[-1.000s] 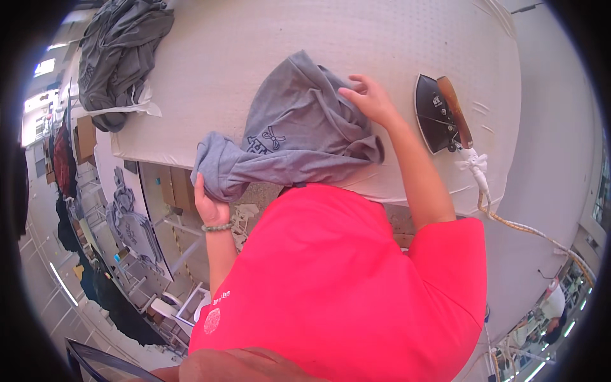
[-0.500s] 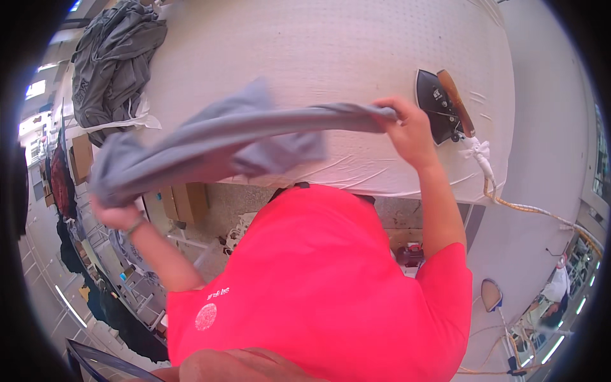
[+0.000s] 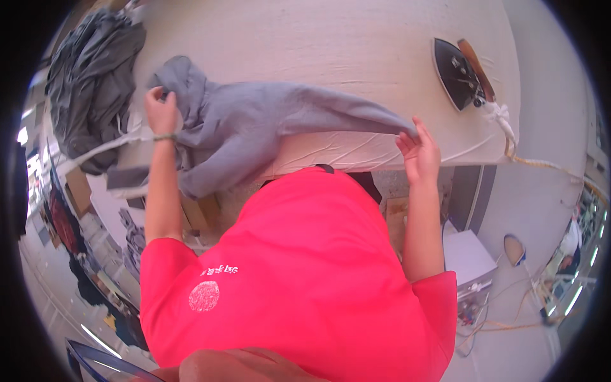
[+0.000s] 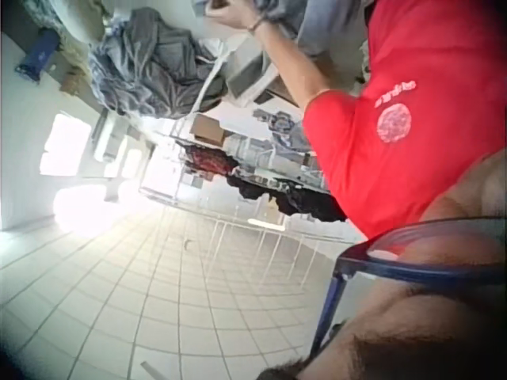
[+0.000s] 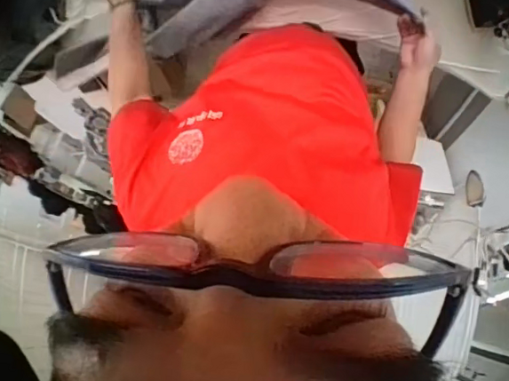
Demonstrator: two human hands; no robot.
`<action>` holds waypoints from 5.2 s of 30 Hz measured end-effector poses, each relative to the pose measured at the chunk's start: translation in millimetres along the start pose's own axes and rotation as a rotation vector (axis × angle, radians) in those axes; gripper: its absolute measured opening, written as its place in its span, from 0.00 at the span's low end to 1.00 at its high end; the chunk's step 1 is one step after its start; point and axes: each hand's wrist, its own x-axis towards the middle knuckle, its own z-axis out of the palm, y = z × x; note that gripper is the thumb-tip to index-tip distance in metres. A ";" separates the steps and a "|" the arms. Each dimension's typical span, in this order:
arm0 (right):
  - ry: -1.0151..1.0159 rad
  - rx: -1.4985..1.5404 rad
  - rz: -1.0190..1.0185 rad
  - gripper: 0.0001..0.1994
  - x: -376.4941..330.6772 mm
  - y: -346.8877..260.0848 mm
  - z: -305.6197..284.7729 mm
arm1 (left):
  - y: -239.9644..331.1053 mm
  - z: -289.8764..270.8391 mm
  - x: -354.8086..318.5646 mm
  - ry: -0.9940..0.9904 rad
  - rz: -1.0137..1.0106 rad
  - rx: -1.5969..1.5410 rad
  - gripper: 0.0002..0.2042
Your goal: Ironing grey sweatshirts on a professional pressing table in a factory environment.
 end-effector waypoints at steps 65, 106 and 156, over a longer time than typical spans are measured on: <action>-0.179 -0.868 -0.242 0.21 74.8 -9.4 12.1 | 169.1 53.9 -89.6 -0.331 0.919 -0.228 0.07; -0.261 -1.907 -1.023 0.36 8.7 104.8 146.2 | -17.9 -11.6 -48.4 0.141 0.421 0.353 0.06; 0.033 -1.187 -0.578 0.13 79.4 -18.1 15.1 | 203.3 72.0 -208.7 -0.390 0.719 -0.232 0.13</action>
